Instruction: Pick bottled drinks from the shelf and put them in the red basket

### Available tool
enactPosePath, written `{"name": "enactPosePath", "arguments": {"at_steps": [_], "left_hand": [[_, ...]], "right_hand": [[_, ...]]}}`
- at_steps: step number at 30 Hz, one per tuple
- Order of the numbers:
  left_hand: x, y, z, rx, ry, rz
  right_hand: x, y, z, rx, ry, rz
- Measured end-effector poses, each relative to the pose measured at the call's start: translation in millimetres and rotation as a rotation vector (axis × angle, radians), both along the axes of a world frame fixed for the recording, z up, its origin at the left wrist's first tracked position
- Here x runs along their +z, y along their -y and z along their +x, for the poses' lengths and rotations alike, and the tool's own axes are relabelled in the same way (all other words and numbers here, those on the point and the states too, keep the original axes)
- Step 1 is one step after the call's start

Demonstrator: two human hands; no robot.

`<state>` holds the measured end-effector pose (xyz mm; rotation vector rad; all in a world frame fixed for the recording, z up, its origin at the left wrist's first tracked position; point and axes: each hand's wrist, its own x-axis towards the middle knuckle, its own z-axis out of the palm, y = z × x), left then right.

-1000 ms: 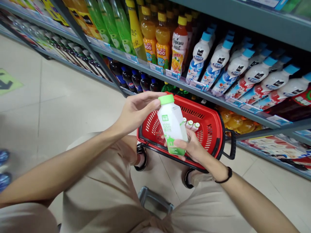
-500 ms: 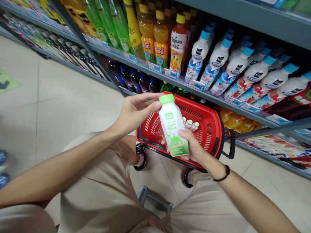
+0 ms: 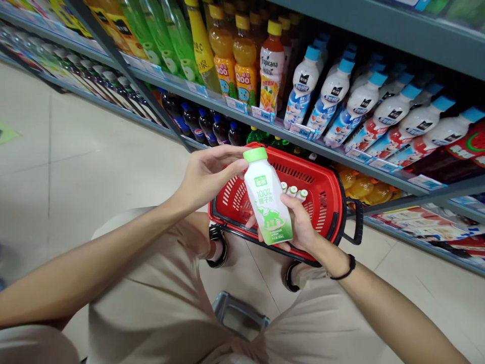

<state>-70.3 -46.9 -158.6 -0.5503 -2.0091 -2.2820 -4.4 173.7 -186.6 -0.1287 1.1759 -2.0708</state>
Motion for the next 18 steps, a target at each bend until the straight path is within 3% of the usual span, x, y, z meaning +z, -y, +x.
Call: {"name": "enactPosePath", "arguments": {"at_steps": [9,18], "left_hand": [[-0.5,-1.6,3.0,0.003,-0.015,-0.025],[-3.5,-1.8,4.1,-0.092,-0.004,0.007]], "right_hand": [[-10.1,-4.0,-1.1,0.141,0.023,-0.042],[-12.0,-2.4,1.4,0.172,0.019,-0.084]]}}
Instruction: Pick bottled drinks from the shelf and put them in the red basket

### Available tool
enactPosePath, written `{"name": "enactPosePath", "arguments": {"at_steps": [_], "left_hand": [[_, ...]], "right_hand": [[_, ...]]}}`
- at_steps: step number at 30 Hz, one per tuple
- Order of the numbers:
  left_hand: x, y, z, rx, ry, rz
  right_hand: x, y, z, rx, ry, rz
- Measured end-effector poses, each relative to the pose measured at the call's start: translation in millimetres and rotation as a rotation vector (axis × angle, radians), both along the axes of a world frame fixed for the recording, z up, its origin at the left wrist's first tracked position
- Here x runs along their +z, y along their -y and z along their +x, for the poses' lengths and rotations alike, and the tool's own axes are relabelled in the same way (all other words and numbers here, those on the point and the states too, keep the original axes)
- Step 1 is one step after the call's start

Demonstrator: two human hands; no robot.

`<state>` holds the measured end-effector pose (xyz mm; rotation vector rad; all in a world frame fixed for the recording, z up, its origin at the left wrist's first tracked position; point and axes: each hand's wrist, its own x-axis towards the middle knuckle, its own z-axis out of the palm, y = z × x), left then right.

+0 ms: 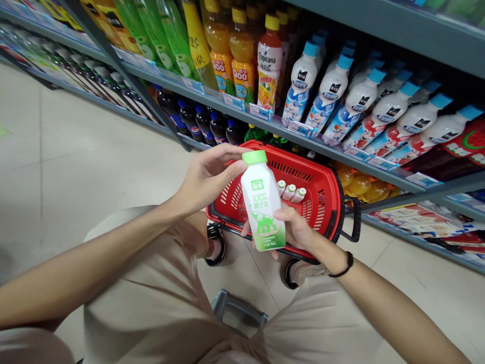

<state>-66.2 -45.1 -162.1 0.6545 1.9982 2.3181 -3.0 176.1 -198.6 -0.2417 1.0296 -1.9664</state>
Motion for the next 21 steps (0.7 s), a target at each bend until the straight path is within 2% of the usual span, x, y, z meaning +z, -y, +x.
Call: {"name": "enactPosePath", "arguments": {"at_steps": [4,6,15,21], "left_hand": [[-5.2,-2.2,1.3,-0.152,0.1,0.028],[-7.7,-3.6,3.0,-0.17,0.1,0.023],[-7.9,-6.6,7.4,-0.01,0.007,-0.024],[-11.5,-6.8,4.2,-0.006,-0.035,-0.027]], "right_hand": [[-2.9,0.3,3.3,-0.004,0.048,0.015],[-5.6,2.3,5.0,-0.019,0.029,0.026],[-7.5,11.1,6.4,-0.141,-0.069,0.085],[-13.7,8.2,4.7,-0.147,-0.064,0.081]]}}
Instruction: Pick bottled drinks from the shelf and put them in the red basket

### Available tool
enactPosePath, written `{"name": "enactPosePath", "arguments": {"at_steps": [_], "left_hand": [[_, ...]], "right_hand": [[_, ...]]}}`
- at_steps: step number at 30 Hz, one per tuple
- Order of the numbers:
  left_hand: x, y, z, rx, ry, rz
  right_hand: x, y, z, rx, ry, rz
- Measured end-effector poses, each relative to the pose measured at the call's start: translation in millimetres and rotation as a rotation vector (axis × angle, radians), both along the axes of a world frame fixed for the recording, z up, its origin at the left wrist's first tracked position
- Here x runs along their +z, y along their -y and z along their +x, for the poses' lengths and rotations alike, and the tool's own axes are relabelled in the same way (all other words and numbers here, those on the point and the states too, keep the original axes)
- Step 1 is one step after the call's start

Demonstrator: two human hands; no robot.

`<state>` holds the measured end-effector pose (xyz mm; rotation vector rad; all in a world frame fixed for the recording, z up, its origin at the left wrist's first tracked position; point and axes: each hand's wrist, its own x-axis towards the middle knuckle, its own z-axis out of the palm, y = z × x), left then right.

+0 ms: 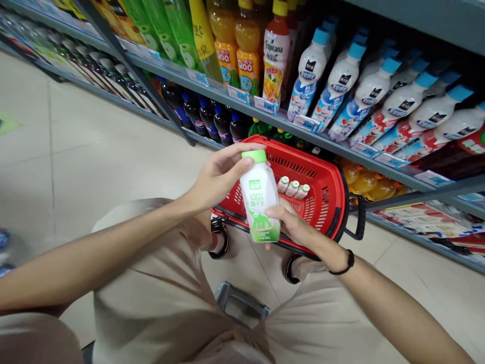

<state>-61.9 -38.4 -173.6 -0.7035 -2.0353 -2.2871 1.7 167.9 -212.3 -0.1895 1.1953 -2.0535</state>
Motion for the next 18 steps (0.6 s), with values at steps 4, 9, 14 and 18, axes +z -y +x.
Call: {"name": "enactPosePath", "arguments": {"at_steps": [4,9,14,18], "left_hand": [[-0.9,0.5,-1.0,0.001,-0.034,-0.01],[0.5,0.4,-0.1,0.02,-0.041,-0.033],[1.7,-0.7,0.9,0.058,-0.04,-0.059],[1.0,-0.9,0.6,0.041,-0.019,-0.047]], "right_hand": [[-0.9,-1.4,-0.5,-0.023,0.021,0.047],[2.3,-0.9,-1.6,-0.002,0.017,0.051],[5.9,0.3,-1.4,0.0,0.011,0.073],[7.0,0.3,-0.8,-0.002,0.014,0.065]]}}
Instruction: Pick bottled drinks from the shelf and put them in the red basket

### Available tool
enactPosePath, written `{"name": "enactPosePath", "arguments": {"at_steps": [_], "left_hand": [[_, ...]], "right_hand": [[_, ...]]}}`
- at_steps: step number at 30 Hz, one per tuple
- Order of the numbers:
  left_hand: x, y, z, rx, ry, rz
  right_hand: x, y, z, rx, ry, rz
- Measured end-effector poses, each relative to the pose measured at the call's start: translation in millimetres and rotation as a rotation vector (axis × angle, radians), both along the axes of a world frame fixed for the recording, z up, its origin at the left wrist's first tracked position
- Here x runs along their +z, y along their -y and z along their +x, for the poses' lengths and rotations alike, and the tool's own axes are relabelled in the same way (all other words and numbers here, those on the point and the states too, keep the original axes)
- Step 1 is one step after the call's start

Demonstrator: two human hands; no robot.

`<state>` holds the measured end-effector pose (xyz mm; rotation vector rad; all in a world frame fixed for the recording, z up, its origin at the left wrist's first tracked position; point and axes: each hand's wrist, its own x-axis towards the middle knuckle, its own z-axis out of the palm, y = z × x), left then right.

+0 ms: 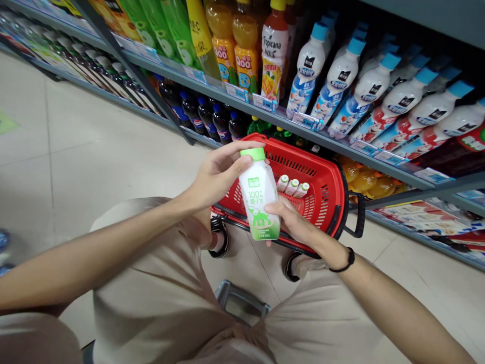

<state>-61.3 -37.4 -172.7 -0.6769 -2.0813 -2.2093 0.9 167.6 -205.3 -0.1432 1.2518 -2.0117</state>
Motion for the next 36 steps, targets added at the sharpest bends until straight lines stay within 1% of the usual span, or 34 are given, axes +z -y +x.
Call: {"name": "enactPosePath", "arguments": {"at_steps": [4,11,16,19,24,28,31,34,36], "left_hand": [[-1.4,0.1,-0.4,-0.025,0.021,0.015],[-2.9,-0.1,-1.1,-0.033,0.018,0.038],[-3.5,0.7,-4.0,-0.044,0.07,0.053],[-2.9,2.1,-6.4,-0.037,0.097,0.066],[-1.2,4.6,-8.4,0.007,0.102,0.066],[-0.9,3.4,-7.5,0.005,0.141,0.086],[1.9,2.1,-5.5,0.001,0.182,0.102],[6.9,2.3,-2.7,-0.023,0.208,0.101],[9.8,2.9,-0.8,-0.084,0.229,0.102]], "right_hand": [[0.2,0.1,0.6,-0.01,-0.004,0.01],[0.4,1.2,0.1,-0.016,0.011,0.029],[4.3,5.7,-1.5,-0.009,0.052,0.03],[7.3,7.1,-1.0,-0.063,0.025,0.078],[10.8,8.3,2.2,-0.144,-0.109,0.191],[8.6,9.8,2.0,-0.202,-0.095,0.217],[5.5,8.4,0.7,-0.165,-0.079,0.191],[4.2,4.9,1.4,-0.033,-0.066,0.109],[4.9,2.2,3.2,0.047,-0.024,0.042]]}}
